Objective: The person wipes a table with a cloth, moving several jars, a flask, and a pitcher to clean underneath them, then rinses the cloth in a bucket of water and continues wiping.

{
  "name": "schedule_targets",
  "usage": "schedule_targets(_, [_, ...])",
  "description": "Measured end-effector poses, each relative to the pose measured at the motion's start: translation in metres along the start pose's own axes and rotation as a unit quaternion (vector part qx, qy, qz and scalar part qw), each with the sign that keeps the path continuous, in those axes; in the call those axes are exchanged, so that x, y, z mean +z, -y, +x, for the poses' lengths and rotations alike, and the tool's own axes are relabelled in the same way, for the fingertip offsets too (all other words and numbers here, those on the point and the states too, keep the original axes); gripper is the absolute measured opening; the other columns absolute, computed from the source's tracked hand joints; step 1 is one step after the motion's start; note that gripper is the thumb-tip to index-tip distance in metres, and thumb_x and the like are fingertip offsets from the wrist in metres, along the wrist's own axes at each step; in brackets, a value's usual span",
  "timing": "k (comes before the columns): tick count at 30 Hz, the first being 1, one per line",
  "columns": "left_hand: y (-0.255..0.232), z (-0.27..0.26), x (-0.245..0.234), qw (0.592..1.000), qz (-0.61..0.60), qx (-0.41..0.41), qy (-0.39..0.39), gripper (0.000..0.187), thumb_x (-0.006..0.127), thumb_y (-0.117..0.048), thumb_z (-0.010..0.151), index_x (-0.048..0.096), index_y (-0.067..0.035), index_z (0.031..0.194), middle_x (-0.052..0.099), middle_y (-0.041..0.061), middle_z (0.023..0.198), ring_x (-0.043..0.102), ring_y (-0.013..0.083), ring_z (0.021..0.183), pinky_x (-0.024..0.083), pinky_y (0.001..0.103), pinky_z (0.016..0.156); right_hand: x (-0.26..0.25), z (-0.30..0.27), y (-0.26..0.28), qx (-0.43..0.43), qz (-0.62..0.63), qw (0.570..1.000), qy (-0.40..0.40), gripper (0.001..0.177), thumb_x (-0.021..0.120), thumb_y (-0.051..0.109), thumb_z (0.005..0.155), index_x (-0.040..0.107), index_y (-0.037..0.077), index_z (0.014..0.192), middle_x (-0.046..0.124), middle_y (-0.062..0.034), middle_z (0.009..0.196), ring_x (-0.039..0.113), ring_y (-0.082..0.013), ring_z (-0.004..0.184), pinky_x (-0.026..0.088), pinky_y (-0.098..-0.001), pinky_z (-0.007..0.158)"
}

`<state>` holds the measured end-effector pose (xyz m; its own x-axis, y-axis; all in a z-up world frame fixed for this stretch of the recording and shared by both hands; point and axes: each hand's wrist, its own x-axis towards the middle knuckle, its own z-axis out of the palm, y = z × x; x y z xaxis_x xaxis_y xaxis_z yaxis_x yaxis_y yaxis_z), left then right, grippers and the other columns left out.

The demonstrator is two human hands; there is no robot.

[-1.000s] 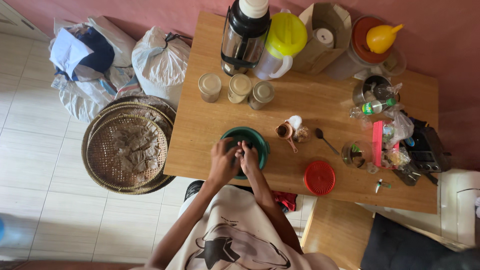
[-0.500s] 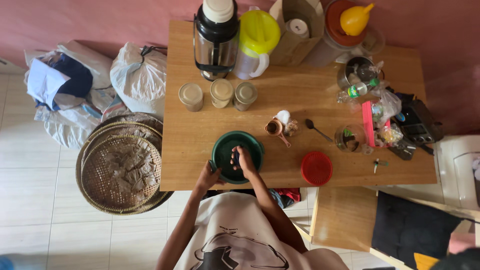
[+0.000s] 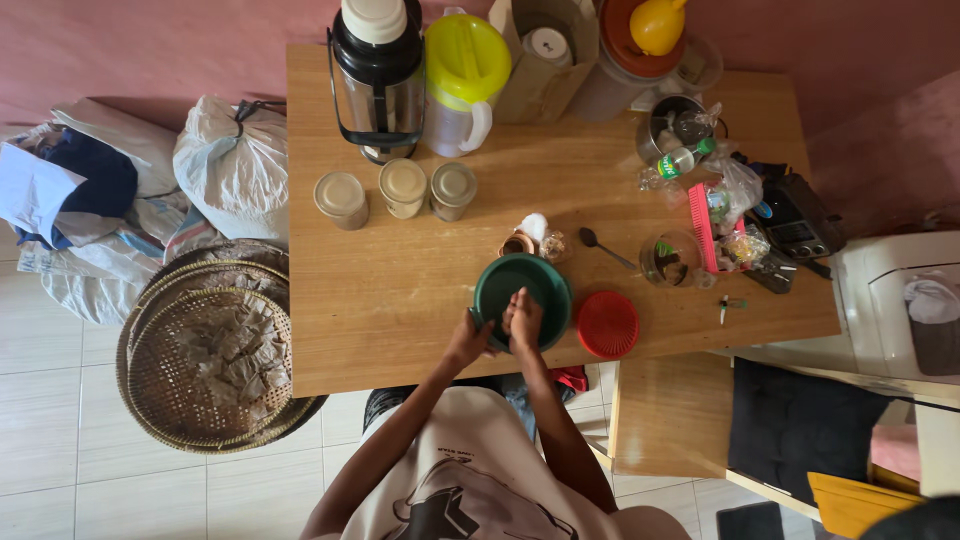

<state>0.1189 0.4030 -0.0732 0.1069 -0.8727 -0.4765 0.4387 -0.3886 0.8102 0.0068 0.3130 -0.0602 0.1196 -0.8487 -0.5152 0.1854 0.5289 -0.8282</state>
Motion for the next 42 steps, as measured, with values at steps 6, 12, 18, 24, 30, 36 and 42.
schedule_targets(6, [0.004, 0.009, 0.052, 1.0, -0.003, -0.012, 0.017, 0.035, 0.057, -0.019, 0.102, 0.028, -0.003, 0.114, 0.068, 0.024, 0.077, 0.073, 0.0292, 0.059, 0.064, 0.042, 0.051, -0.025, 0.027, 0.028, 0.026, 0.028, 0.999, -0.004, 0.05, 0.045, 0.048, 0.107, 0.041, 0.015, 0.069, 0.034, 0.0019, 0.053, 0.029, -0.0112, 0.037, 0.02, -0.0275, 0.035])
schedule_targets(12, [0.019, 0.003, 0.052, 0.998, 0.055, 0.0, -0.016, 0.043, 0.064, -0.025, 0.102, 0.033, -0.002, 0.119, 0.068, 0.019, 0.08, 0.071, 0.023, 0.063, 0.059, 0.036, 0.052, -0.043, 0.035, 0.051, 0.025, -0.031, 0.999, -0.024, 0.042, 0.053, 0.033, 0.105, 0.041, 0.013, 0.071, 0.037, 0.0006, 0.055, 0.03, -0.0108, 0.037, 0.019, -0.0276, 0.035])
schedule_targets(18, [0.042, -0.034, 0.012, 0.998, -0.01, -0.012, -0.066, 0.061, 0.062, -0.037, 0.099, 0.033, -0.008, 0.145, 0.071, 0.013, 0.085, 0.068, 0.0185, 0.07, 0.057, 0.033, 0.064, -0.054, 0.022, 0.073, -0.025, -0.148, 0.98, 0.133, 0.012, 0.057, 0.025, 0.1, 0.065, 0.017, 0.105, 0.061, 0.0067, 0.081, 0.043, -0.0024, 0.053, 0.029, -0.0228, 0.043])
schedule_targets(24, [0.053, -0.069, -0.01, 0.981, -0.043, 0.0, -0.189, 0.058, 0.067, -0.03, 0.099, 0.041, -0.004, 0.143, 0.068, 0.015, 0.086, 0.067, 0.019, 0.074, 0.056, 0.033, 0.065, -0.054, 0.019, 0.088, 0.015, -0.034, 0.997, 0.062, 0.049, 0.046, 0.04, 0.109, 0.041, 0.013, 0.069, 0.035, 0.0037, 0.056, 0.03, -0.0065, 0.038, 0.02, -0.0246, 0.033])
schedule_targets(30, [0.051, -0.073, -0.029, 0.969, -0.07, 0.049, -0.23, 0.051, 0.064, -0.028, 0.099, 0.046, -0.005, 0.14, 0.072, 0.012, 0.092, 0.07, 0.0172, 0.078, 0.057, 0.031, 0.067, -0.051, -0.004, 0.107, -0.15, -0.12, 0.98, 0.041, 0.053, 0.052, 0.033, 0.114, 0.039, 0.01, 0.068, 0.037, 0.0003, 0.056, 0.036, -0.0092, 0.043, 0.024, -0.0258, 0.037])
schedule_targets(36, [0.046, -0.063, -0.031, 0.976, -0.001, 0.019, -0.218, 0.047, 0.061, -0.029, 0.102, 0.049, -0.006, 0.14, 0.072, 0.011, 0.096, 0.069, 0.0159, 0.081, 0.056, 0.03, 0.071, -0.046, -0.024, 0.114, -0.333, -0.666, 0.66, 0.099, 0.02, 0.076, 0.015, 0.08, 0.077, 0.01, 0.099, 0.068, -0.0158, 0.094, 0.069, -0.0366, 0.086, 0.055, -0.0441, 0.069])
schedule_targets(42, [0.029, -0.066, -0.035, 0.98, 0.053, 0.044, -0.185, 0.044, 0.062, -0.028, 0.102, 0.052, -0.003, 0.137, 0.073, 0.013, 0.097, 0.07, 0.0181, 0.081, 0.055, 0.03, 0.07, -0.026, -0.054, 0.127, -0.325, -0.618, 0.715, 0.024, 0.033, 0.071, 0.009, 0.086, 0.07, 0.009, 0.119, 0.068, -0.0207, 0.111, 0.068, -0.0425, 0.095, 0.056, -0.0478, 0.077])
